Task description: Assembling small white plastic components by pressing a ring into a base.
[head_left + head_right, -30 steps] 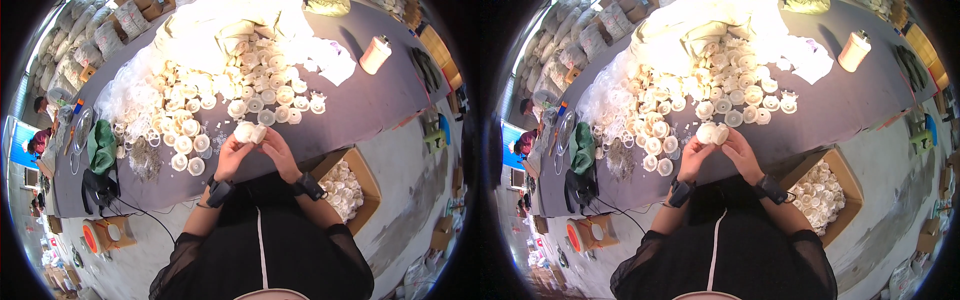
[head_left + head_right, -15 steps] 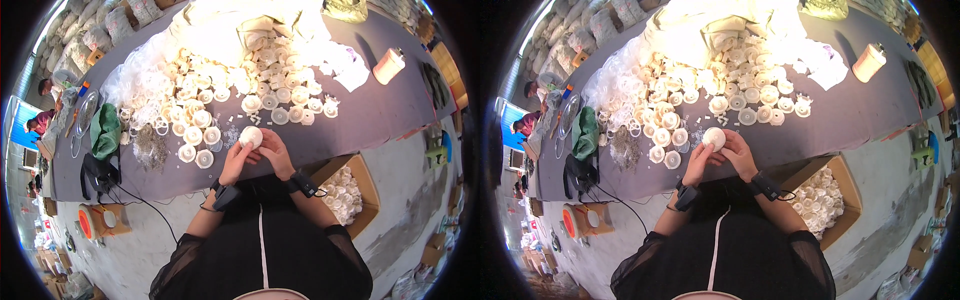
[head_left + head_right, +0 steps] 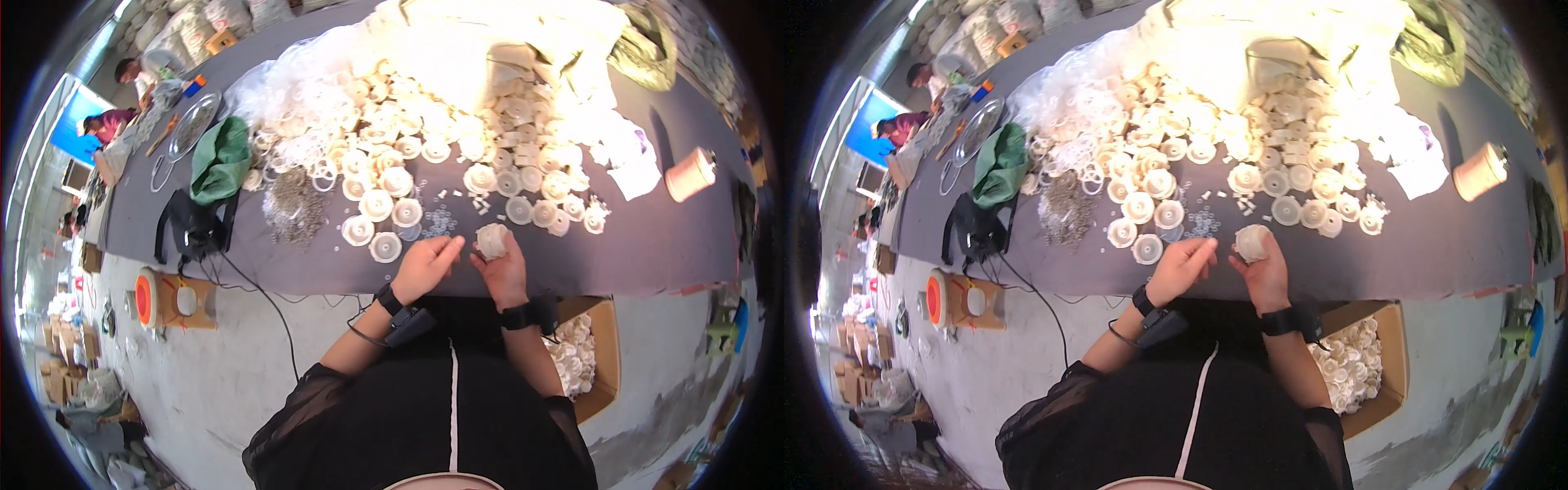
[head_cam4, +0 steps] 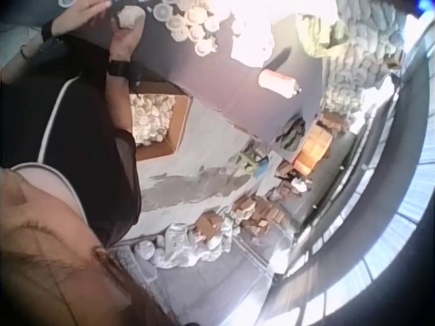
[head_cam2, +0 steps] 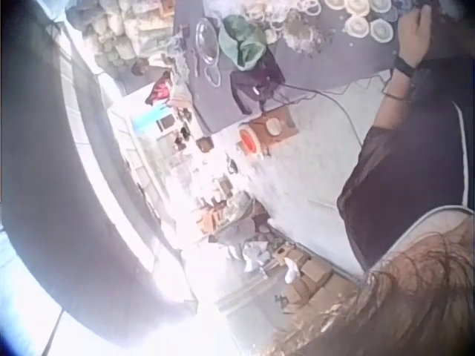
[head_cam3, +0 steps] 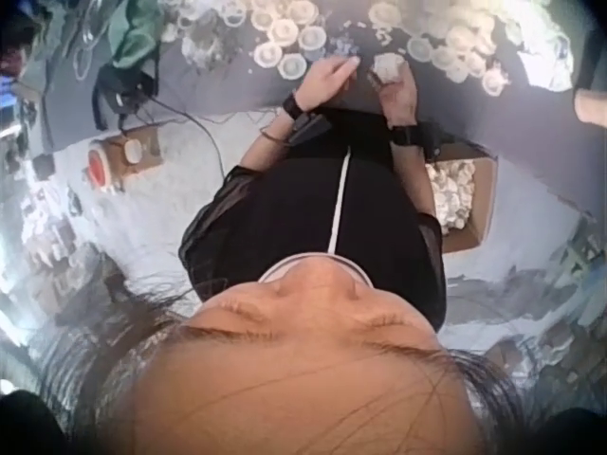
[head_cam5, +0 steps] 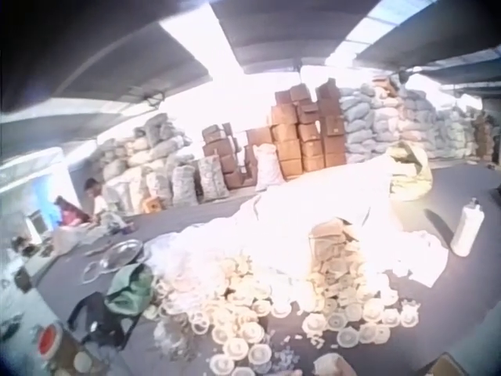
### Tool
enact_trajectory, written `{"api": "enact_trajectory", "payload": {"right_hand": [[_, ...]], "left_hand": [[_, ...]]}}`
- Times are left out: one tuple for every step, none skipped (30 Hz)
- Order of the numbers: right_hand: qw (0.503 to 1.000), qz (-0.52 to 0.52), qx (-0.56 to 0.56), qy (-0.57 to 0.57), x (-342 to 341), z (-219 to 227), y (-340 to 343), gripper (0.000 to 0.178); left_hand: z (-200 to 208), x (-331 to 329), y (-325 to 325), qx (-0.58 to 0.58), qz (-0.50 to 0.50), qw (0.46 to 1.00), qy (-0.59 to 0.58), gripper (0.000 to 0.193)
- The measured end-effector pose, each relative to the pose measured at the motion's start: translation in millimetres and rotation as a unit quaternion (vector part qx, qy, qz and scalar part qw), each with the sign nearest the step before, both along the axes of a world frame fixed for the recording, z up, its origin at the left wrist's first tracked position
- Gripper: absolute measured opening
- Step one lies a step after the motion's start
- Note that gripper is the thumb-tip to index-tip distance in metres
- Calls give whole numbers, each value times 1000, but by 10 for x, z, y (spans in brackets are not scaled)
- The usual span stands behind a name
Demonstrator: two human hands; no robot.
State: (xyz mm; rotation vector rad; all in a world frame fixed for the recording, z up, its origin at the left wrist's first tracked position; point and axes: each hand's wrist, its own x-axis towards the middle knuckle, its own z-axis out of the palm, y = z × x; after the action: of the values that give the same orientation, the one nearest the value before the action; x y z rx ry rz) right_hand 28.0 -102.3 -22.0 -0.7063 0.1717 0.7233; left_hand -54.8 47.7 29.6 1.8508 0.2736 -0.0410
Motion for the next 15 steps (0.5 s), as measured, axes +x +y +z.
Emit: {"api": "enact_trajectory", "payload": {"right_hand": [[999, 26, 21, 6, 5, 25, -24, 33], [998, 51, 42, 12, -2, 51, -32, 32], [997, 57, 49, 1, -24, 76, -24, 30], [997, 59, 50, 1, -27, 72, -34, 30], [998, 60, 11, -29, -32, 59, -42, 31], [996, 59, -28, -58, -31, 45, -48, 31], [996, 62, -26, -59, -31, 30, -33, 31], [995, 58, -43, -76, -25, -5, -36, 32], [992, 58, -57, -94, -37, -16, -21, 32], [992, 56, -57, -96, -46, -23, -10, 32], [988, 55, -94, -114, -43, -44, -4, 33], [981, 53, -130, -131, -42, -50, -1, 34], [981, 44, -134, -131, -41, -18, -1, 34], [978, 58, -158, -126, -48, 30, 8, 35], [973, 73, -180, -121, -51, 65, 13, 36]], "left_hand": [[-33, -39, 79, -45, 57, 997, -37, 38], [-63, -79, 165, -89, 112, 987, -76, 36], [-75, -127, 291, -126, 158, 974, -99, 33], [-101, -136, 421, -156, 192, 962, -112, 33], [-90, -144, 575, -157, 226, 951, -140, 32], [-67, -125, 728, -116, 278, 942, -149, 32], [-133, -119, 945, -86, 306, 930, -185, 29], [-159, -53, 1116, -30, 353, 913, -203, 28], [-286, -47, 1381, 12, 370, 905, -208, 24], [-434, -17, 1635, 97, 373, 899, -209, 19], [-434, 42, 1743, 215, 367, 878, -217, 18], [-449, 68, 1813, 290, 381, 858, -188, 27], [-472, 131, 1899, 347, 379, 833, -205, 30], [-465, 178, 1982, 404, 377, 804, -222, 34], [-468, 211, 2043, 400, 371, 807, -225, 34]]}}
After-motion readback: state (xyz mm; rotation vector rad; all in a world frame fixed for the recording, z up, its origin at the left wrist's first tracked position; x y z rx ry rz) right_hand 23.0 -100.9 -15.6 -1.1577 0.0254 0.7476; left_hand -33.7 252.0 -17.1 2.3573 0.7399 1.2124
